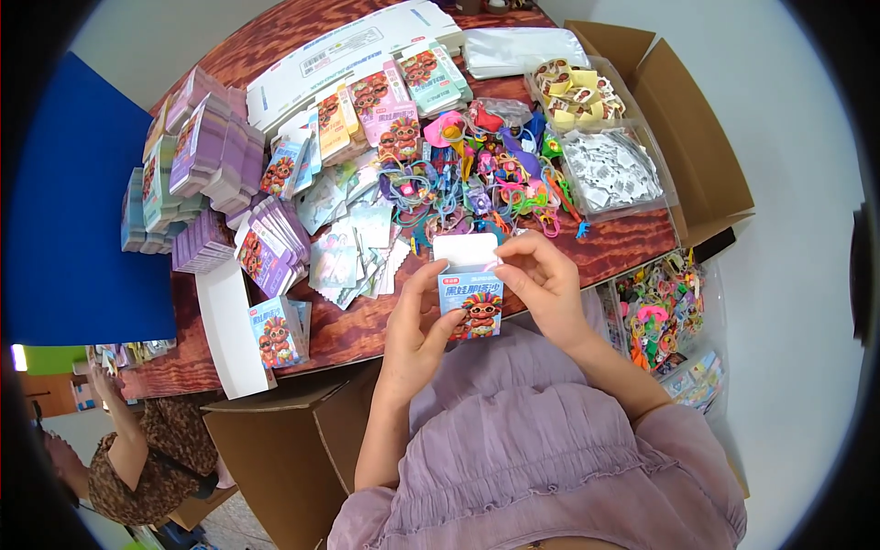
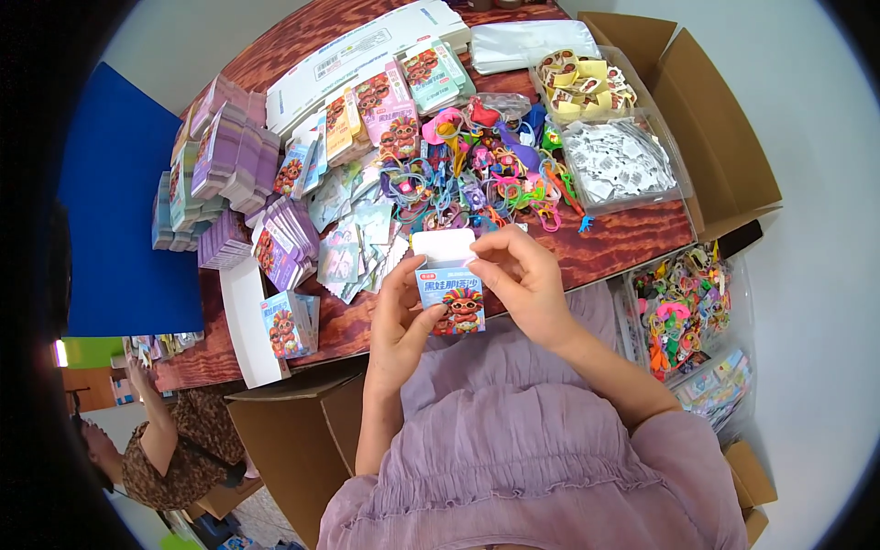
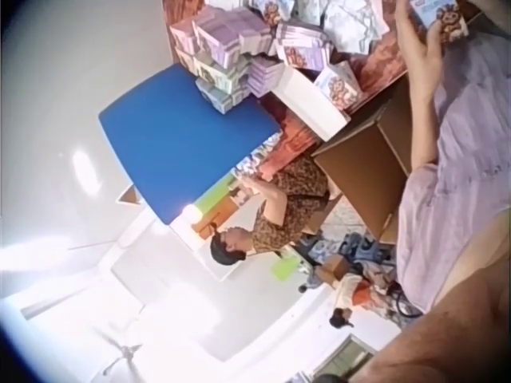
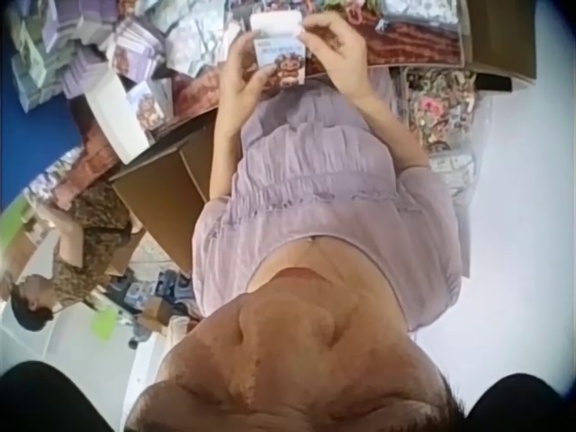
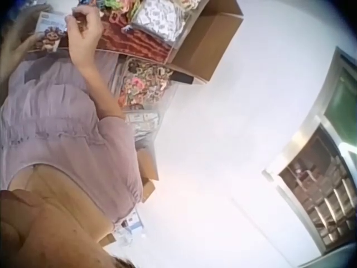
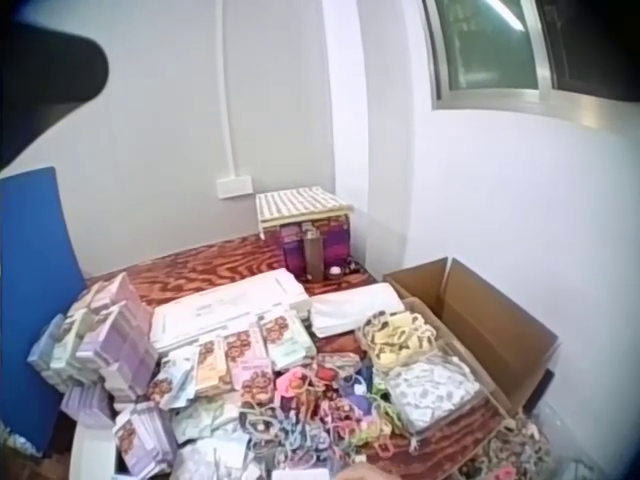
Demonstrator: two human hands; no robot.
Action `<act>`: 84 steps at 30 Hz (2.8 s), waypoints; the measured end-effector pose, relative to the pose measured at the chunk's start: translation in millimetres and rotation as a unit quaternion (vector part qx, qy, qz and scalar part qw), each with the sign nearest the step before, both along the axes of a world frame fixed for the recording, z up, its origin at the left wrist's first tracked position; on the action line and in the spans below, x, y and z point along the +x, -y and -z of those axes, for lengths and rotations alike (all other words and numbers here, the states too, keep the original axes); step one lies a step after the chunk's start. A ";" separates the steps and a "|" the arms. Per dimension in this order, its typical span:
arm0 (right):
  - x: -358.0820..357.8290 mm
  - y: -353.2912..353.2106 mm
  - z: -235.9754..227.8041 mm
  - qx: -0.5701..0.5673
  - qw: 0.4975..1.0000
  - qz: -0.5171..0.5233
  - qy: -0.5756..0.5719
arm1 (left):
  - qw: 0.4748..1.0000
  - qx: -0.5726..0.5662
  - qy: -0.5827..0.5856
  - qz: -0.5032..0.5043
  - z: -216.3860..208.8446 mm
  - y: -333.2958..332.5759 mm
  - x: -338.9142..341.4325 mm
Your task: Sorting and packing small toy components and retail boxes at a factory workbench.
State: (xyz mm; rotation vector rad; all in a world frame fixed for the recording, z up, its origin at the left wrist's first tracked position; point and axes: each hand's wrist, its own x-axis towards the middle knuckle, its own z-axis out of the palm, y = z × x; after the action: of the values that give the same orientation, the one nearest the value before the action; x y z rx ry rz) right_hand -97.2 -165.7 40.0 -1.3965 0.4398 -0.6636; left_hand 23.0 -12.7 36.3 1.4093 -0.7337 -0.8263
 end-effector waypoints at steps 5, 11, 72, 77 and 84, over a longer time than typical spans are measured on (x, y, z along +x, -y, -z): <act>-4.4 5.2 6.2 -0.099 0.994 -0.037 -0.012 | 1.000 -0.001 -0.002 0.005 2.3 -5.0 -2.1; -2.1 -1.6 -7.5 -0.017 0.999 -0.030 -0.036 | 1.000 0.010 -0.014 0.002 1.2 -3.7 -4.4; -17.2 -21.4 14.3 -0.156 0.987 -0.020 -0.039 | 0.989 0.017 0.135 -0.052 18.1 0.6 -25.6; -14.2 -23.2 15.3 -0.124 0.991 -0.037 -0.038 | 0.982 -0.022 0.107 -0.154 28.8 3.9 -38.9; -8.1 -24.8 12.3 -0.118 0.991 -0.042 -0.035 | 0.979 -0.064 0.122 -0.151 35.5 0.8 -34.1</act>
State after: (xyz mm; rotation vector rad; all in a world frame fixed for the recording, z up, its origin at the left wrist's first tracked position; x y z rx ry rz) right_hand -105.3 -140.9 27.6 -1.6575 0.3639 -0.6127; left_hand -11.0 -13.5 0.8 1.4748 -0.7204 -0.3680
